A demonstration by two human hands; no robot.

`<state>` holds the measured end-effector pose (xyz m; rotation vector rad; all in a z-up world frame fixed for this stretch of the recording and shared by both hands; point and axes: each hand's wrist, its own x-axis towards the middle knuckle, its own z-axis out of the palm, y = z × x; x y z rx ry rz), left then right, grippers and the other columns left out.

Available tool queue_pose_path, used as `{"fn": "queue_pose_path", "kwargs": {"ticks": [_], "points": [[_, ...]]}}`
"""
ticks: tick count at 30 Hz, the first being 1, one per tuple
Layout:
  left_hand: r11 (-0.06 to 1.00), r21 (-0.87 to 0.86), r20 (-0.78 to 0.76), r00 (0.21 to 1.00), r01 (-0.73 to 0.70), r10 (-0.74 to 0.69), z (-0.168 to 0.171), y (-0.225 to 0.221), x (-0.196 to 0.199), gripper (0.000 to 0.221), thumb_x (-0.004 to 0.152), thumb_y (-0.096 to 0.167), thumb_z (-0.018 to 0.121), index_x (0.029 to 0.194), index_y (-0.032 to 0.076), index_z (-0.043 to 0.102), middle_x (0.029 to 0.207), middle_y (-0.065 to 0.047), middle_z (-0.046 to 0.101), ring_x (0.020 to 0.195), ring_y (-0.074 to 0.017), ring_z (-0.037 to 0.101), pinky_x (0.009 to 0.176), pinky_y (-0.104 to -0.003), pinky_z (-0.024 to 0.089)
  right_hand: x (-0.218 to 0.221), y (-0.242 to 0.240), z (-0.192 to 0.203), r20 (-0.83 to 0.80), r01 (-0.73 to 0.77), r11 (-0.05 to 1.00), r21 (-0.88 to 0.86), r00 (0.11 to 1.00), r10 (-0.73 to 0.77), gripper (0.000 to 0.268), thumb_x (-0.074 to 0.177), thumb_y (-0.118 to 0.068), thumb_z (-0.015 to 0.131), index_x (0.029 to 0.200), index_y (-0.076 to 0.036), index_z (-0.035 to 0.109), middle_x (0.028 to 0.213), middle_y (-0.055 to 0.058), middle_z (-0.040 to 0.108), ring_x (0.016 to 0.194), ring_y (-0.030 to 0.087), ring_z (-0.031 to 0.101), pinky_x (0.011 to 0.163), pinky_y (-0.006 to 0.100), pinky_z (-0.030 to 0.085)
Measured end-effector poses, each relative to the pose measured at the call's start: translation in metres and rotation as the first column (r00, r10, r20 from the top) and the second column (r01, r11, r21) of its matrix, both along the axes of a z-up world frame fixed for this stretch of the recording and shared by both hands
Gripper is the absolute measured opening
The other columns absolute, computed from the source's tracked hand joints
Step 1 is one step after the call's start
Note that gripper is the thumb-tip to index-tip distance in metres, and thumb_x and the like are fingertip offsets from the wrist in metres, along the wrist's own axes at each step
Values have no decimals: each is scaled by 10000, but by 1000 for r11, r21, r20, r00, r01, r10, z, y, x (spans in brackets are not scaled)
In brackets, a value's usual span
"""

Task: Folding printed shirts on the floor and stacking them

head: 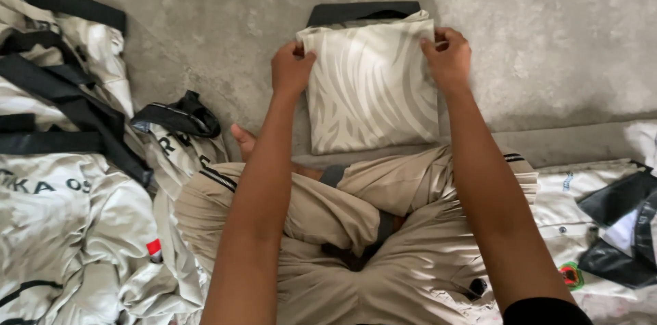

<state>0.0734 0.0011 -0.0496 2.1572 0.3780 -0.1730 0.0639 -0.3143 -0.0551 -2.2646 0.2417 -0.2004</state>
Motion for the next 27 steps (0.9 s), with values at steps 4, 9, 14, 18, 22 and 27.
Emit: {"fn": "queue_pose_path", "kwargs": {"ticks": [4, 9, 14, 18, 22, 27], "points": [[978, -193, 108, 989, -77, 99, 15, -11, -10, 199, 763, 213, 621, 896, 67, 602, 800, -83, 571, 765, -211, 575, 676, -364, 488, -5, 9, 16, 3, 49, 998, -25, 999, -49, 197, 787, -213, 717, 946, -117, 649, 836, 73, 665, 739, 235, 661, 627, 345, 536], [961, -262, 71, 992, -86, 109, 28, -6, -6, 285, 832, 260, 562, 1073, 107, 557, 985, -28, 615, 847, -159, 604, 729, -313, 508, 1, 18, 42, 100, -21, 972, 232, 995, -3, 226, 886, -162, 586, 1089, -64, 568, 944, 77, 642, 821, 159, 624, 677, 274, 541], [973, -202, 84, 988, -111, 130, -9, 0, -9, 420, 798, 302, 679, 1106, 40, 564, 1005, -182, 607, 982, -329, 597, 807, -434, 501, -2, 0, 4, -240, 59, 997, 57, 970, -43, 404, 793, -356, 731, 1118, -148, 611, 935, 69, 665, 881, 207, 644, 761, 343, 530], [973, -179, 94, 982, -147, 165, -9, -2, -4, 235, 793, 279, 668, 960, 114, 642, 832, -75, 670, 803, -225, 657, 671, -355, 518, -4, 2, 3, -156, 54, 992, 117, 987, -35, 284, 786, -276, 744, 1025, -150, 659, 837, 9, 682, 798, 128, 659, 701, 270, 529], [968, -213, 81, 985, -133, 153, -10, -3, -5, 254, 803, 310, 677, 981, 130, 650, 866, -64, 681, 820, -209, 657, 686, -342, 523, -2, -3, -15, -304, 107, 994, -37, 946, -113, 177, 821, -371, 651, 964, -273, 681, 810, -52, 673, 797, 153, 653, 687, 321, 518], [988, -128, -28, 996, -88, 85, -21, 1, -4, 338, 760, 413, 706, 896, 108, 653, 814, -74, 659, 788, -228, 642, 671, -372, 523, -8, 5, 13, -296, 45, 994, -100, 952, -73, 357, 747, -343, 734, 993, -92, 669, 823, 135, 661, 825, 345, 640, 696, 433, 521]]}}
